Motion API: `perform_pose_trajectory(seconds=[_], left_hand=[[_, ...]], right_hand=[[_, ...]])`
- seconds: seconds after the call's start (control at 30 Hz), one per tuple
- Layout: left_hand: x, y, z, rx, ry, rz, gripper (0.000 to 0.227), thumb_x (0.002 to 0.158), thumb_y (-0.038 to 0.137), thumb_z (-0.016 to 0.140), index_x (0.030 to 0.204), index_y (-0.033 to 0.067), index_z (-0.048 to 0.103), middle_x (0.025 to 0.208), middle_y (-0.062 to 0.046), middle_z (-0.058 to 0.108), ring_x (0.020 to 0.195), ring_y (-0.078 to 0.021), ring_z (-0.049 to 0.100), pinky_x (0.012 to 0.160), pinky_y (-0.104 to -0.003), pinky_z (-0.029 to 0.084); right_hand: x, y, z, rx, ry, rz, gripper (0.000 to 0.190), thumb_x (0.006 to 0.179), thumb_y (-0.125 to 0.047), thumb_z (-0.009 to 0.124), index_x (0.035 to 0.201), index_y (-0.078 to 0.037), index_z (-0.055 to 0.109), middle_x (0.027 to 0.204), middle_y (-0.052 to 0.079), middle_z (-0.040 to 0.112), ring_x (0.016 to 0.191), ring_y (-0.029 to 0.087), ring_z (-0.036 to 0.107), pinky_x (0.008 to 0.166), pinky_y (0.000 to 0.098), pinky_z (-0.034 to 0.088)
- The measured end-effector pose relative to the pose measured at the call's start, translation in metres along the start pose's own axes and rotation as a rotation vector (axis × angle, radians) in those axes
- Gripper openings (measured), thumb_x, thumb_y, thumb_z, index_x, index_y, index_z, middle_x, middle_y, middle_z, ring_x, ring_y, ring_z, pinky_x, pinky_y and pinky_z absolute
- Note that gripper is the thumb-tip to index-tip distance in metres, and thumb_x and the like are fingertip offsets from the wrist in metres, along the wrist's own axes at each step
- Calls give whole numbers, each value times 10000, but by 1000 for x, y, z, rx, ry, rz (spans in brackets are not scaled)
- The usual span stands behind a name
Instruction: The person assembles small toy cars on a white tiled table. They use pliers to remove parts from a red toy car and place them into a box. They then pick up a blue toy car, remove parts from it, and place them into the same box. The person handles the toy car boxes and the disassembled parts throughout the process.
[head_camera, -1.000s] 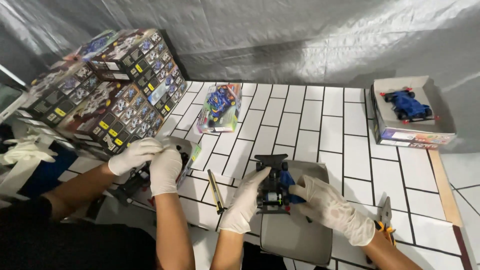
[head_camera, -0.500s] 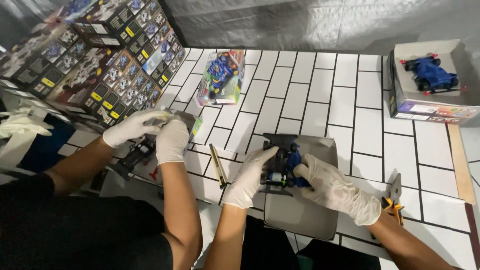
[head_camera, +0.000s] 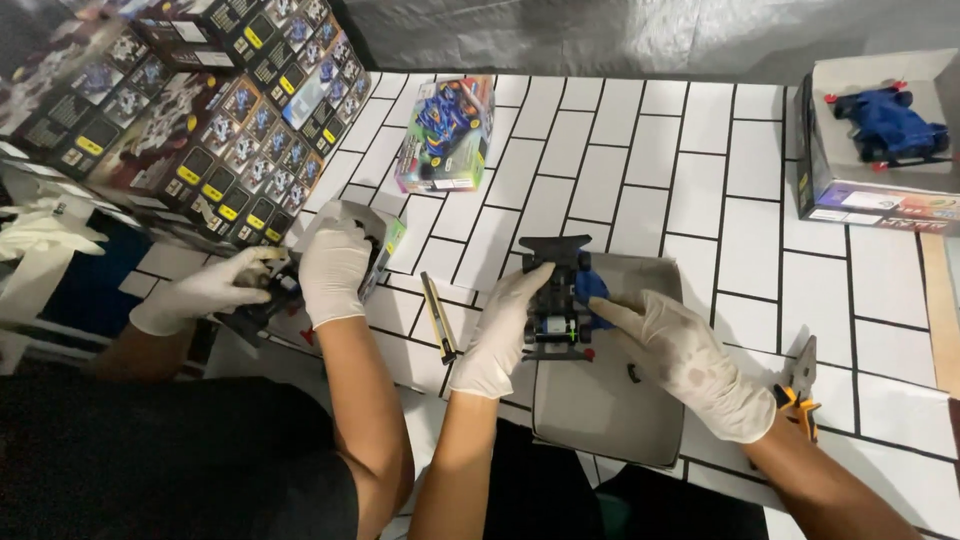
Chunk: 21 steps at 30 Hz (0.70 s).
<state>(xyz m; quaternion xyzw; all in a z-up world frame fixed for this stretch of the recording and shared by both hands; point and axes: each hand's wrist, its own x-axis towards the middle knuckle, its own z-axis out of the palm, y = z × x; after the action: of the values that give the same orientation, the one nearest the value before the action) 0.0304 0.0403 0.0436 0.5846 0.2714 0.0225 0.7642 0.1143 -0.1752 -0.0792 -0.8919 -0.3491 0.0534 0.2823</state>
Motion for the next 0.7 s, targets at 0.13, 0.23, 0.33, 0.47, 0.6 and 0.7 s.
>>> perform_pose_trajectory(seconds=[0.13,0.23,0.33,0.47,0.6,0.7], left_hand=[[16,-20,-8,-33,22,-43,708,814,448,803,1348,10,649,1302,-276,674,1298,-418,595,1076,-576,435],[24,-41,-19,44,-26,-66,769,842,492,785,1410,7,602,1372,-280,625,1359,-417,533,1117,-561,387],[19,-26,-14,88,-1,-37,651,836,468,785,1317,40,685,1225,-242,698,1218,-385,631,1043,-527,454],[13,-20,-17,221,-54,-16,558,858,497,753,1255,105,738,1211,-180,729,1211,-348,650,1024,-488,482],[-10,-5,-2,296,-86,26,556,876,504,709,1237,83,749,1223,-175,741,1256,-331,643,1074,-466,465],[-13,-4,-5,242,-142,-2,546,895,454,695,1261,51,731,1214,-188,724,1210,-295,621,1045,-466,485]], right_hand=[[0,-1,2,-180,-65,-15,391,953,-209,624,1316,-351,612,1068,-33,623,1020,167,684,871,287,610],[-9,-6,8,-207,-163,-42,325,937,-216,627,1250,-299,601,1027,-35,603,981,167,675,867,296,607],[2,-25,-18,-137,-156,-135,353,893,-222,659,1236,-262,588,1005,18,597,971,239,683,815,372,615],[-1,-19,-7,-164,-156,-190,334,844,-283,680,1159,-289,569,927,-23,511,886,182,632,777,319,579],[-5,-16,-4,-183,-154,-139,342,808,-389,720,1108,-321,571,928,-42,500,892,159,632,787,305,581],[-8,-16,-3,-176,-148,-148,326,785,-384,723,1077,-335,589,909,-66,496,881,137,626,762,282,580]])
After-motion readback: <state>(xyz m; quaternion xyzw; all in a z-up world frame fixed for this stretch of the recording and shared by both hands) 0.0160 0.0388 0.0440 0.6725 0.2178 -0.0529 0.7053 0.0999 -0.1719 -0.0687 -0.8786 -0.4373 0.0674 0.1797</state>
